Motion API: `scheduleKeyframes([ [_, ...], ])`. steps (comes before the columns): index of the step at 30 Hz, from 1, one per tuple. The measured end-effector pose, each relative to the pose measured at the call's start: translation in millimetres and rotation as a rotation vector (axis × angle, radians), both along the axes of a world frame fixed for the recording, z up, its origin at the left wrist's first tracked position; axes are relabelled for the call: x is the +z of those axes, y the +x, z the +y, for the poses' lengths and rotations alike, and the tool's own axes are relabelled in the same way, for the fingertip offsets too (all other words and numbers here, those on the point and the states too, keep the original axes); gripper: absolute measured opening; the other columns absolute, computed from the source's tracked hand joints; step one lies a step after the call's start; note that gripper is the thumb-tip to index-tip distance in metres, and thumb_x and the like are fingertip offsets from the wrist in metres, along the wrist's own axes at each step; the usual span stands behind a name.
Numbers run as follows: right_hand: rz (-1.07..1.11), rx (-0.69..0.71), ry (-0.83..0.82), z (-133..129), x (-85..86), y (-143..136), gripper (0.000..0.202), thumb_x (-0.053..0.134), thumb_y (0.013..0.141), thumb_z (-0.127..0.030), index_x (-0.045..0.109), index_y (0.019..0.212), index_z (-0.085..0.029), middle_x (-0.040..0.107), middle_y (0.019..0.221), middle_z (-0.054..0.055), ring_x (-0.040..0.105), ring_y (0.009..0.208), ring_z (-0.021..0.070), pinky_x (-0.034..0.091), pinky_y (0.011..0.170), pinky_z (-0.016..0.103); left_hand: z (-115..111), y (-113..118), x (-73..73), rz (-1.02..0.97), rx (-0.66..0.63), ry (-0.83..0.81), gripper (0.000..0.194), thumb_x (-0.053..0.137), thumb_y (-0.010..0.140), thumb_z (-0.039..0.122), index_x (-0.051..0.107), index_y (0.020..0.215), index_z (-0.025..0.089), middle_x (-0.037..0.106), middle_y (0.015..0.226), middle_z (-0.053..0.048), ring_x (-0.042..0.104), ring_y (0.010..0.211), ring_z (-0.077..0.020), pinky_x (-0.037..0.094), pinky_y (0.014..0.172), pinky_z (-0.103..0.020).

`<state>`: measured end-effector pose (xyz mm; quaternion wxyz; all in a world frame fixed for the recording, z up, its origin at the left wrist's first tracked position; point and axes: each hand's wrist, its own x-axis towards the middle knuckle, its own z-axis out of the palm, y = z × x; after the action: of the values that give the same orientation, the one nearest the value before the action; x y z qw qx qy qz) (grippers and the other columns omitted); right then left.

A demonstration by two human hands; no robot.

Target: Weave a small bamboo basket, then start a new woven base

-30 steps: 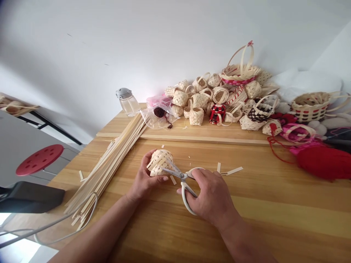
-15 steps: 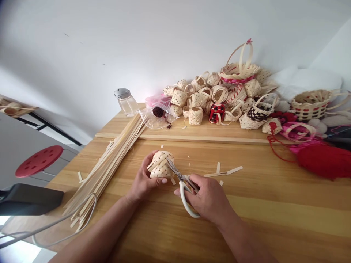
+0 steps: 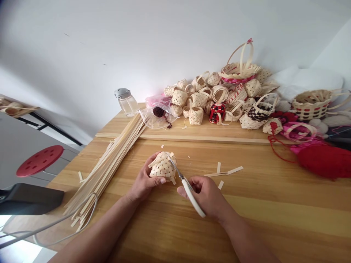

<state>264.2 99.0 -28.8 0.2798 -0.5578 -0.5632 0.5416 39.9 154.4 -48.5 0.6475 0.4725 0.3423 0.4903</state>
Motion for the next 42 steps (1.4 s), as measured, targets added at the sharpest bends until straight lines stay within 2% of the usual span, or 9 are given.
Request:
scheduleKeyframes([
  [2,-0.305,-0.096,0.252,-1.4,1.4,-2.9,0.040,0.071,0.073,-0.053,0.049,0.063,-0.021,0.047,0.053,-0.005,0.040,0.049,0.0097,0.033,0.049,0.023,0.6,0.7,1.0,0.008,0.039,0.011,0.095,0.093,0.053,0.025,0.048,0.137,0.024,0.060,0.135,-0.011,0.057,0.122,-0.0319,0.050,0.100,-0.042],
  [4,-0.512,-0.129,0.400,-2.6,2.5,-4.0,0.042,0.070,0.073,-0.052,0.042,0.060,-0.023,0.044,0.050,-0.006,0.036,0.049,0.0104,0.030,0.050,0.024,0.8,1.3,2.2,0.012,0.060,0.022,0.095,0.093,0.053,0.026,0.048,0.137,0.023,0.059,0.136,-0.011,0.057,0.123,-0.0319,0.049,0.101,-0.042],
  [9,-0.651,-0.115,0.465,-4.2,3.6,-3.1,0.044,0.066,0.077,-0.054,0.039,0.061,-0.023,0.047,0.050,-0.006,0.035,0.048,0.0113,0.028,0.050,0.024,0.4,0.5,4.6,0.015,0.040,0.010,0.100,0.092,0.054,0.021,0.044,0.142,0.021,0.057,0.139,-0.013,0.057,0.124,-0.0319,0.050,0.101,-0.040],
  [19,-0.711,-0.079,0.496,-4.9,0.2,-4.1,0.039,0.061,0.081,-0.053,0.044,0.063,-0.024,0.051,0.052,-0.004,0.038,0.048,0.0119,0.026,0.051,0.024,0.9,-3.8,5.1,0.022,0.027,-0.042,0.103,0.091,0.056,0.021,0.042,0.147,0.021,0.062,0.133,-0.013,0.059,0.120,-0.0321,0.049,0.099,-0.039],
  [24,-0.718,-0.052,0.459,-4.7,-0.1,-4.9,0.039,0.060,0.083,-0.054,0.044,0.064,-0.023,0.051,0.053,-0.005,0.038,0.049,0.0119,0.026,0.051,0.024,-0.1,-3.2,5.4,0.017,0.040,-0.056,0.104,0.092,0.054,0.021,0.044,0.146,0.022,0.063,0.132,-0.012,0.061,0.117,-0.0309,0.051,0.096,-0.037],
  [30,-0.638,-0.064,0.444,-4.0,1.3,-6.2,0.044,0.058,0.084,-0.056,0.039,0.062,-0.023,0.046,0.053,-0.005,0.034,0.051,0.0116,0.027,0.053,0.024,0.3,-3.7,6.5,0.047,0.048,-0.052,0.105,0.090,0.057,0.021,0.040,0.150,0.021,0.063,0.132,-0.013,0.058,0.121,-0.0309,0.049,0.099,-0.037],
  [33,-0.540,-0.038,0.357,-2.7,2.6,-4.9,0.045,0.062,0.081,-0.053,0.036,0.061,-0.022,0.040,0.053,-0.006,0.032,0.053,0.0108,0.026,0.051,0.023,0.5,-3.3,6.4,0.048,0.046,-0.057,0.106,0.090,0.058,0.022,0.038,0.150,0.023,0.063,0.132,-0.011,0.059,0.120,-0.0295,0.049,0.099,-0.035],
  [37,-0.403,0.000,0.258,-2.3,3.0,-2.6,0.044,0.064,0.080,-0.050,0.036,0.060,-0.022,0.036,0.056,-0.007,0.031,0.055,0.0098,0.026,0.051,0.022,1.7,-2.8,2.6,0.015,0.054,-0.030,0.109,0.091,0.055,0.019,0.036,0.149,0.027,0.055,0.141,-0.011,0.059,0.119,-0.0286,0.051,0.096,-0.035],
  [42,-0.393,-0.023,0.242,-2.8,-0.8,-3.2,0.045,0.067,0.079,-0.050,0.036,0.061,-0.021,0.036,0.056,-0.008,0.031,0.056,0.0095,0.026,0.050,0.022,3.7,-2.9,-2.6,0.008,0.077,-0.030,0.097,0.091,0.054,0.018,0.043,0.138,0.022,0.059,0.133,-0.012,0.061,0.115,-0.0275,0.053,0.091,-0.034],
])
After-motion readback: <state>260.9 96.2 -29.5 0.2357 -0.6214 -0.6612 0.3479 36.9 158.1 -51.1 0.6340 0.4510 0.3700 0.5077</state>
